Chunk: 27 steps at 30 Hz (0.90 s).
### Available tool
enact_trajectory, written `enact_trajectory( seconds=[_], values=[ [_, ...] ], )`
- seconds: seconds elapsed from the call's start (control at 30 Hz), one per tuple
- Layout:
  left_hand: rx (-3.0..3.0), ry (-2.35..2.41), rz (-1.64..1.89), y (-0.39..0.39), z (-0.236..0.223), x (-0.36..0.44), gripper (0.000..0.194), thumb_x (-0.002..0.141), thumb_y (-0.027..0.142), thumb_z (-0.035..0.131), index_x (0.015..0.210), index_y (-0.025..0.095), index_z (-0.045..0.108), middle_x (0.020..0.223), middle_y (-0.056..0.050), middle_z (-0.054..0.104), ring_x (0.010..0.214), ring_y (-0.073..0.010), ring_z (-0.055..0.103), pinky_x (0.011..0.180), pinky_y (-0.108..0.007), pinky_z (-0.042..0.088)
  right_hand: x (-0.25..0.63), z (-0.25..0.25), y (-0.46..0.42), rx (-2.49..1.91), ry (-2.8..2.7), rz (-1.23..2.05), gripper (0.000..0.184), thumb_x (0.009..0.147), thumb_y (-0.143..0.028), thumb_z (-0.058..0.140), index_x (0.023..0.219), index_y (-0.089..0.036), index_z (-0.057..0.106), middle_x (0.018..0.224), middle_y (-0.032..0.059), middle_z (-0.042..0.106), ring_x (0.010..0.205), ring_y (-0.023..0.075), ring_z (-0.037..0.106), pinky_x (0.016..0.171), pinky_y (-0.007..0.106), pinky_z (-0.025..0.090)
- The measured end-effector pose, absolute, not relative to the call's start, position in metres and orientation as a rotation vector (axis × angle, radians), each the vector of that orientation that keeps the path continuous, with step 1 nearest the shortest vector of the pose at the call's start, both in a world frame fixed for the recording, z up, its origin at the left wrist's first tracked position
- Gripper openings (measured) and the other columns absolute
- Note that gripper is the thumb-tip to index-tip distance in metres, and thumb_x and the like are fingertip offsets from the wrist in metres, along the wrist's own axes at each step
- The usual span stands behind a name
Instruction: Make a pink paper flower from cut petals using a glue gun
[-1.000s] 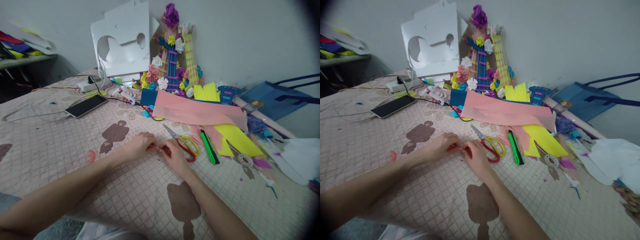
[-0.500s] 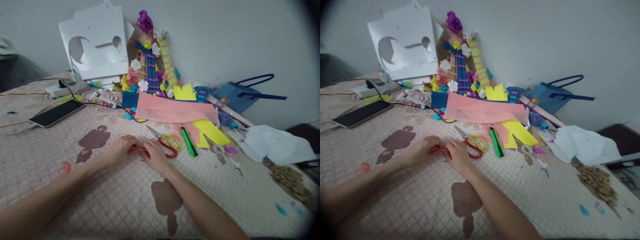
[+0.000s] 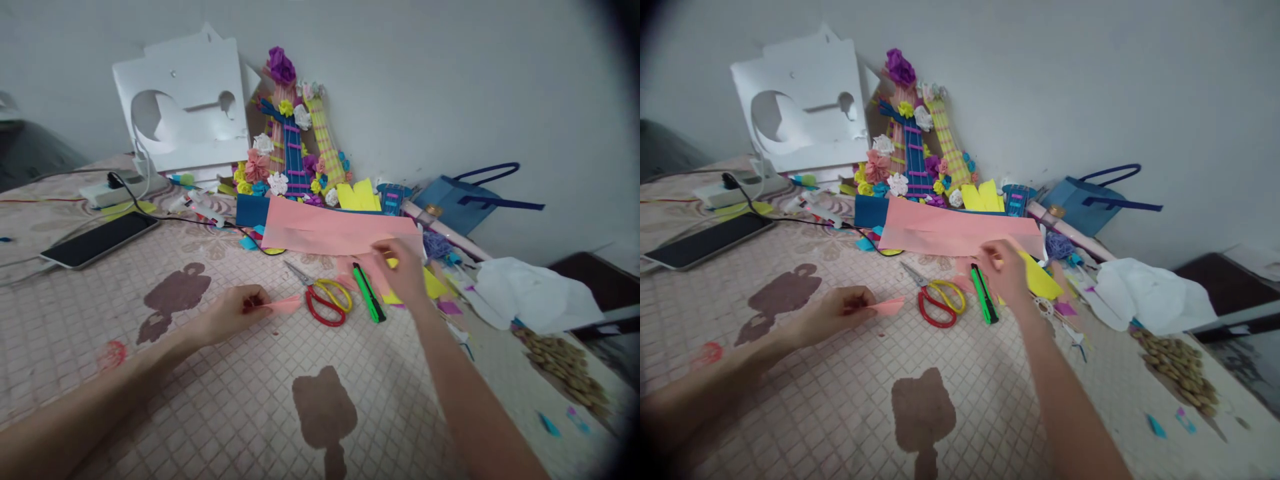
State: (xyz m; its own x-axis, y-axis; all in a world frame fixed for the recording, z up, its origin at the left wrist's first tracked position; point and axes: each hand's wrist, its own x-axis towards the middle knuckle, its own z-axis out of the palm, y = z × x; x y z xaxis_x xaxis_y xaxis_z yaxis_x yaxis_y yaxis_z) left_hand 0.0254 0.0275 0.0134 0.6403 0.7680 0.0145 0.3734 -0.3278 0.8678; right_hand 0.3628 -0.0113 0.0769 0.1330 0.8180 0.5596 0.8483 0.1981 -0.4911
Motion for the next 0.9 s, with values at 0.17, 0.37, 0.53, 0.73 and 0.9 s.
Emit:
enact_trajectory(
  seconds=[0.17, 0.37, 0.53, 0.73, 0.9],
  values=[
    [1.666, 0.859, 0.508, 0.025, 0.017, 0.03, 0.024, 0.075, 0.039, 0.062, 0.072, 0.016, 0.054, 0.057, 0.004, 0.048, 0.051, -0.0089, 0.043, 0.048, -0.02, 0.032, 0.495, 0.089, -0.017, -1.945, -1.377, -0.094, 0.021, 0.076, -0.036, 0.06, 0.075, -0.016, 0.06, 0.074, 0.0085, 0.064, 0.067, 0.0177, 0.059, 0.067, 0.035, 0.047],
    [1.392, 0.853, 0.531, 0.023, 0.023, 0.032, 0.029, 0.07, 0.041, 0.067, 0.072, 0.016, 0.053, 0.057, 0.005, 0.046, 0.05, -0.0071, 0.039, 0.047, -0.018, 0.026, 0.534, 0.085, -0.074, -2.086, -1.305, 0.08, 0.034, 0.082, -0.048, 0.05, 0.078, -0.016, 0.061, 0.068, 0.0124, 0.064, 0.05, 0.0133, 0.055, 0.051, 0.031, 0.043],
    [1.327, 0.895, 0.565, 0.025, 0.019, 0.032, 0.028, 0.07, 0.041, 0.066, 0.073, 0.017, 0.053, 0.058, 0.004, 0.047, 0.049, -0.0074, 0.038, 0.046, -0.019, 0.023, 0.516, 0.048, -0.103, -2.189, -1.555, 0.216, 0.02, 0.07, -0.039, 0.065, 0.072, -0.019, 0.065, 0.068, 0.0059, 0.066, 0.057, 0.0167, 0.059, 0.055, 0.03, 0.042],
    [1.297, 0.869, 0.57, 0.024, 0.02, 0.032, 0.029, 0.07, 0.041, 0.068, 0.073, 0.016, 0.053, 0.057, 0.006, 0.045, 0.048, -0.0061, 0.037, 0.047, -0.018, 0.023, 0.5, 0.009, -0.103, -2.298, -1.825, -0.146, 0.019, 0.074, -0.037, 0.053, 0.072, -0.02, 0.059, 0.077, 0.0069, 0.061, 0.073, 0.0211, 0.058, 0.065, 0.032, 0.042],
    [1.287, 0.866, 0.592, 0.024, 0.019, 0.031, 0.031, 0.07, 0.043, 0.068, 0.073, 0.016, 0.052, 0.058, 0.005, 0.046, 0.048, -0.006, 0.037, 0.046, -0.018, 0.023, 0.499, 0.007, -0.103, -2.305, -1.825, -0.219, 0.018, 0.075, -0.037, 0.048, 0.067, -0.022, 0.053, 0.073, 0.0063, 0.058, 0.072, 0.0216, 0.057, 0.065, 0.033, 0.042]
  ],
)
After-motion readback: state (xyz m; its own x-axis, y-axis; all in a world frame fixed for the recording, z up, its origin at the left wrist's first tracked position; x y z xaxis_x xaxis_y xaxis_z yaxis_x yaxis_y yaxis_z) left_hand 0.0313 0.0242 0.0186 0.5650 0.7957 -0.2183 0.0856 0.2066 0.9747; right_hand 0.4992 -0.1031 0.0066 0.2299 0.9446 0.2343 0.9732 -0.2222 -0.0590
